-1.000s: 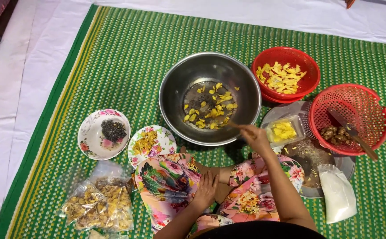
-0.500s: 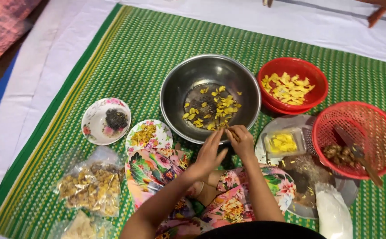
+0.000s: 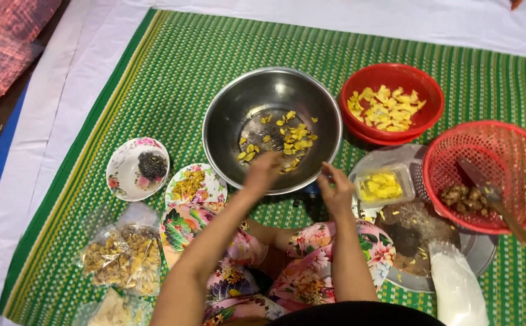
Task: The person sits on a mat and stirs yellow food pieces in a metal bowl using a wooden spoon. They then transfer the cooked pieces from the bowl onto a floral plate.
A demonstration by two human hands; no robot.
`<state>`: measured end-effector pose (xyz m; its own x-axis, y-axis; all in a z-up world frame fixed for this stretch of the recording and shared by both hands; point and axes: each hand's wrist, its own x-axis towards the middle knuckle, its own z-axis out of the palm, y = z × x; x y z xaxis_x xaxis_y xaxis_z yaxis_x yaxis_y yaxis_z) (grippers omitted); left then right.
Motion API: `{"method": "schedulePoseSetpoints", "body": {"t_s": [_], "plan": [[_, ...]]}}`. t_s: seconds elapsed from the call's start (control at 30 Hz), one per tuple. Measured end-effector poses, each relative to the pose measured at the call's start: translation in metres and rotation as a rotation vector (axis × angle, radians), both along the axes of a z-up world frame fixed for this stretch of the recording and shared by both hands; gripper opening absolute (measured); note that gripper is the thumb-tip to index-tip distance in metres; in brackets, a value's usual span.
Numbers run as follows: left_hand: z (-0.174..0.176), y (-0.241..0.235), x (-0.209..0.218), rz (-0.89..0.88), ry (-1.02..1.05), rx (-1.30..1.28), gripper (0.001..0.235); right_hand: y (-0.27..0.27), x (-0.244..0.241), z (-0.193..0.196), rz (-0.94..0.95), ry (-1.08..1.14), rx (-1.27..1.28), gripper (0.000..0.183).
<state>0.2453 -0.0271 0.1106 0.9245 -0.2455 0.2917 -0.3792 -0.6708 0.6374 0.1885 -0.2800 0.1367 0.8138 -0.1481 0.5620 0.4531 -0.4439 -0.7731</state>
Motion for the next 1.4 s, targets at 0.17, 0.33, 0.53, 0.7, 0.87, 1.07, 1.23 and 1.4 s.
{"method": "schedulePoseSetpoints", "body": {"t_s": [0.17,0.33,0.53,0.7,0.87,1.07,1.23,1.4], "plan": [[0.004,0.055,-0.004,0.183,-0.338,0.228,0.011,-0.022,-0.008,0.022,-0.167,-0.035,0.054,0.01],[-0.04,0.02,-0.026,-0.019,-0.218,0.376,0.052,-0.034,-0.02,0.032,-0.242,-0.048,0.116,0.009],[0.04,-0.05,-0.03,-0.017,-0.008,-0.113,0.014,-0.043,-0.032,0.022,-0.279,-0.022,0.22,0.013],[0.022,-0.017,0.016,0.411,0.391,-0.551,0.017,-0.047,-0.028,0.011,-0.308,0.059,0.25,0.01],[0.037,0.055,0.038,0.448,0.243,-0.84,0.011,-0.046,-0.023,0.008,-0.283,0.106,0.337,0.012],[0.056,0.015,0.03,0.322,0.087,-0.39,0.033,-0.042,-0.014,0.003,-0.275,0.115,0.346,0.014],[0.013,-0.021,0.037,0.079,0.024,-0.103,0.039,-0.047,-0.019,0.0,-0.262,0.164,0.429,0.013],[0.036,-0.025,0.039,0.341,0.572,-0.656,0.049,-0.045,-0.019,0.004,-0.268,0.175,0.395,0.011]]}}
